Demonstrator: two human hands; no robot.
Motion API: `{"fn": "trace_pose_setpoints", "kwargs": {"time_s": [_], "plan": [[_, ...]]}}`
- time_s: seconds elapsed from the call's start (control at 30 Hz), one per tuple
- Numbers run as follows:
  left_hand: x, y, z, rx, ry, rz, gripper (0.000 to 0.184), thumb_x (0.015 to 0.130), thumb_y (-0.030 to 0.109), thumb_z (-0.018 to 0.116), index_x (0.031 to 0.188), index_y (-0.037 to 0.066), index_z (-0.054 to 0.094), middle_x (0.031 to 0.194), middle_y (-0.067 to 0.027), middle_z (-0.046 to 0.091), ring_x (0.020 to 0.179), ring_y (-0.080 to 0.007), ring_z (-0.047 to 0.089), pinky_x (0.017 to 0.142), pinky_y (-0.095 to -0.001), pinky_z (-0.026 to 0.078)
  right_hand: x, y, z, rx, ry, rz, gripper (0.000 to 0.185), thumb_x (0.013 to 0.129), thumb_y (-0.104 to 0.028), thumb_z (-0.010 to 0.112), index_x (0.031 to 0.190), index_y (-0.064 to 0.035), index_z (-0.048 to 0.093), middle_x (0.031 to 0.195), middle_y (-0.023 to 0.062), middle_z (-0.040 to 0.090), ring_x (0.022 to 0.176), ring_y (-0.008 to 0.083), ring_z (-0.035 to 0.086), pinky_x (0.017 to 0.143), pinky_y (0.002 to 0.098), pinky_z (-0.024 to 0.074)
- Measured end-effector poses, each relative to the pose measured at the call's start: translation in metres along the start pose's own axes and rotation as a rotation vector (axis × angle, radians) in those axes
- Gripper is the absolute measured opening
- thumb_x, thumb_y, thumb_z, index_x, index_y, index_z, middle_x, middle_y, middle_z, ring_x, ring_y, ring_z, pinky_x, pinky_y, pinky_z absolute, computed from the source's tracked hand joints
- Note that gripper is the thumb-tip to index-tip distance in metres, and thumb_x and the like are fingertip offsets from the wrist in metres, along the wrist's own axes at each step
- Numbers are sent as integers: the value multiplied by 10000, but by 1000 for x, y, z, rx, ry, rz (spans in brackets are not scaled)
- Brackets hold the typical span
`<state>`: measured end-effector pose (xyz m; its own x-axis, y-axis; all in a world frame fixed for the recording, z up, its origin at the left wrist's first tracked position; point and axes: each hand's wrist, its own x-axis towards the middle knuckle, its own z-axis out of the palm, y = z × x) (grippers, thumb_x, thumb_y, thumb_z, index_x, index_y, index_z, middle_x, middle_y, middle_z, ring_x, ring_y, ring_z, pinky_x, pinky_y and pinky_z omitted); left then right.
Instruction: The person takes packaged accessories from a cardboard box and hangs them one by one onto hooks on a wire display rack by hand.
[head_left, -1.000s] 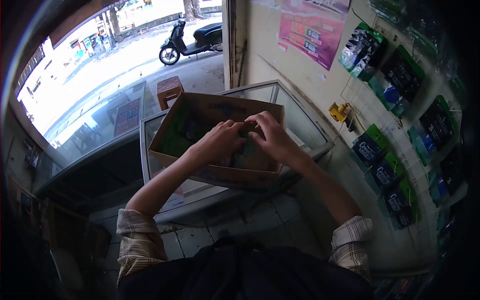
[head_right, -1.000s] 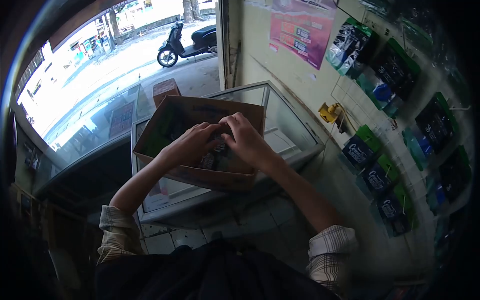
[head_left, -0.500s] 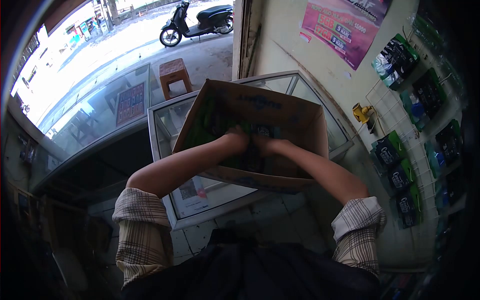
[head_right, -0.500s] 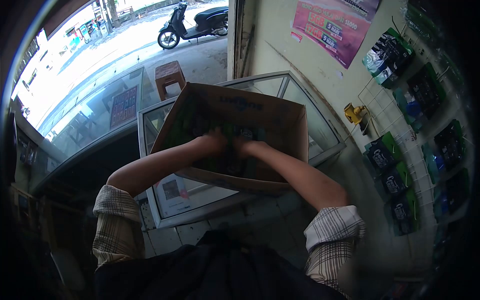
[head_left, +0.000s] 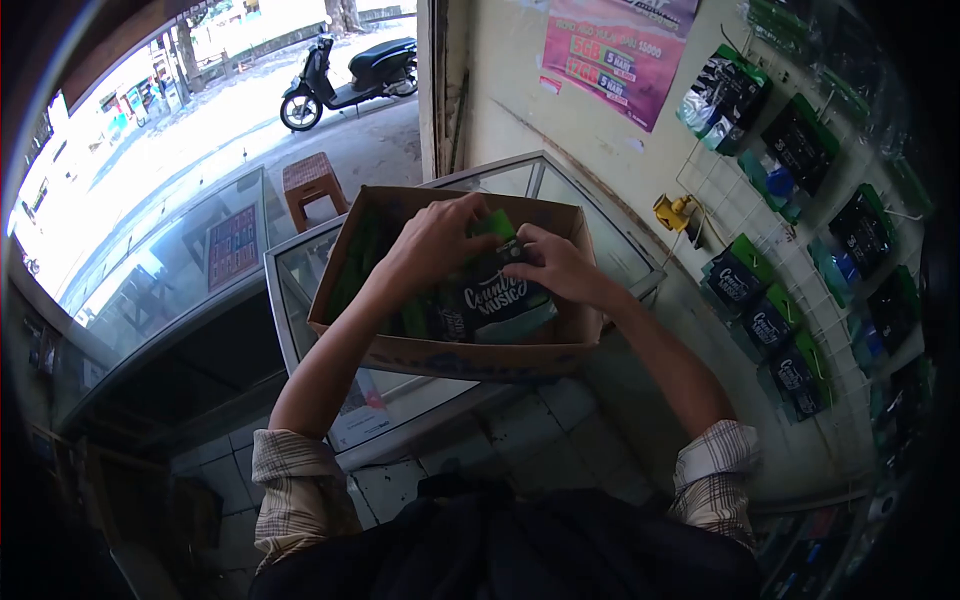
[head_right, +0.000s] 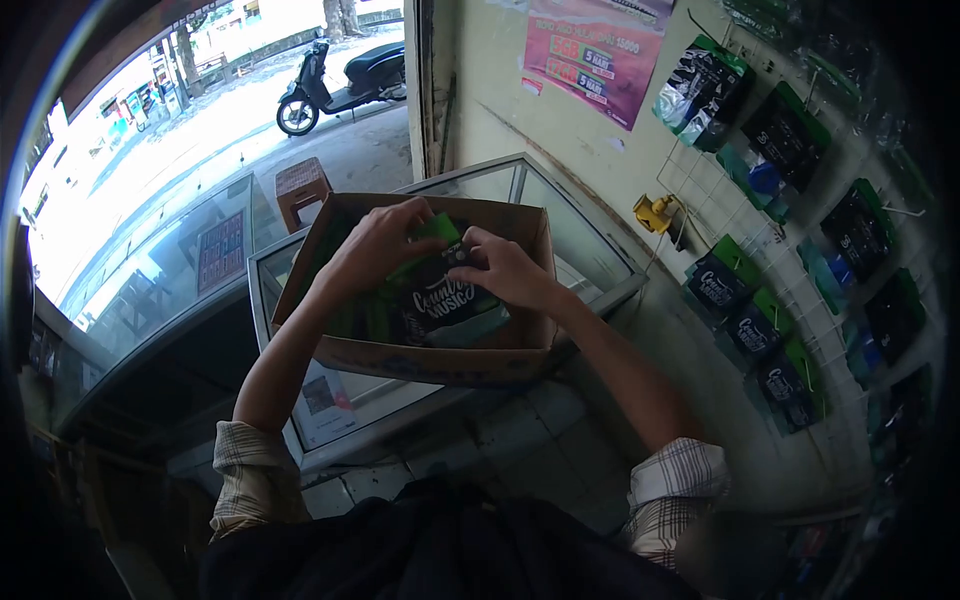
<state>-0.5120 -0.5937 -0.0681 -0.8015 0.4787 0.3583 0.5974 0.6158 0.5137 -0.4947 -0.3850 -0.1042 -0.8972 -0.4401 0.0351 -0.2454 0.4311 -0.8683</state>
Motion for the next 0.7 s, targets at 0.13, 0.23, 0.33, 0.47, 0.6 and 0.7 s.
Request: {"fn": "trace_pose_setpoints", "kwargs": {"time_s": [0.13,0.23,0.33,0.47,0.6,0.7], "plan": [[4,94,-20,-379,126,95,272,794,141,683,1015,44,557,833,-86,643,792,-153,634,705,-285,491,-96,-47,-31,366,448,-211,241,871,-85,623,995,-36,422,910,82,632,820,93,610,684,242,501],[9,140,23,-692,211,400,351,782,79,681,1099,40,535,831,-116,642,787,-196,643,700,-312,488,-173,-59,-42,328,689,-253,217,875,-50,611,998,-43,432,945,51,598,883,80,576,744,230,475],[5,193,82,-930,11,384,589,760,-9,686,1274,67,408,912,-51,570,840,-122,580,763,-263,472,-253,-52,-40,240,956,-264,223,875,-21,602,1025,-38,438,970,23,561,945,72,529,821,225,436],[-27,262,203,-1277,-190,469,772,763,-33,685,1401,86,268,1054,-75,506,956,-160,548,782,-296,491,-355,-8,-26,180,1346,-164,259,888,-75,604,1086,-27,444,941,16,548,866,57,509,709,199,401],[-70,316,286,-1051,-328,658,755,740,-27,706,1386,91,333,1098,-118,507,952,-215,551,750,-311,495,-437,37,4,59,1644,37,307,895,-83,594,1137,-28,412,941,25,537,840,58,494,671,185,381],[-83,352,321,-1128,-393,606,628,737,-27,704,1306,94,466,1061,-111,531,913,-219,554,754,-302,486,-460,38,2,49,1828,-4,369,905,-93,581,1202,-18,375,977,48,528,858,80,502,709,202,403]]}}
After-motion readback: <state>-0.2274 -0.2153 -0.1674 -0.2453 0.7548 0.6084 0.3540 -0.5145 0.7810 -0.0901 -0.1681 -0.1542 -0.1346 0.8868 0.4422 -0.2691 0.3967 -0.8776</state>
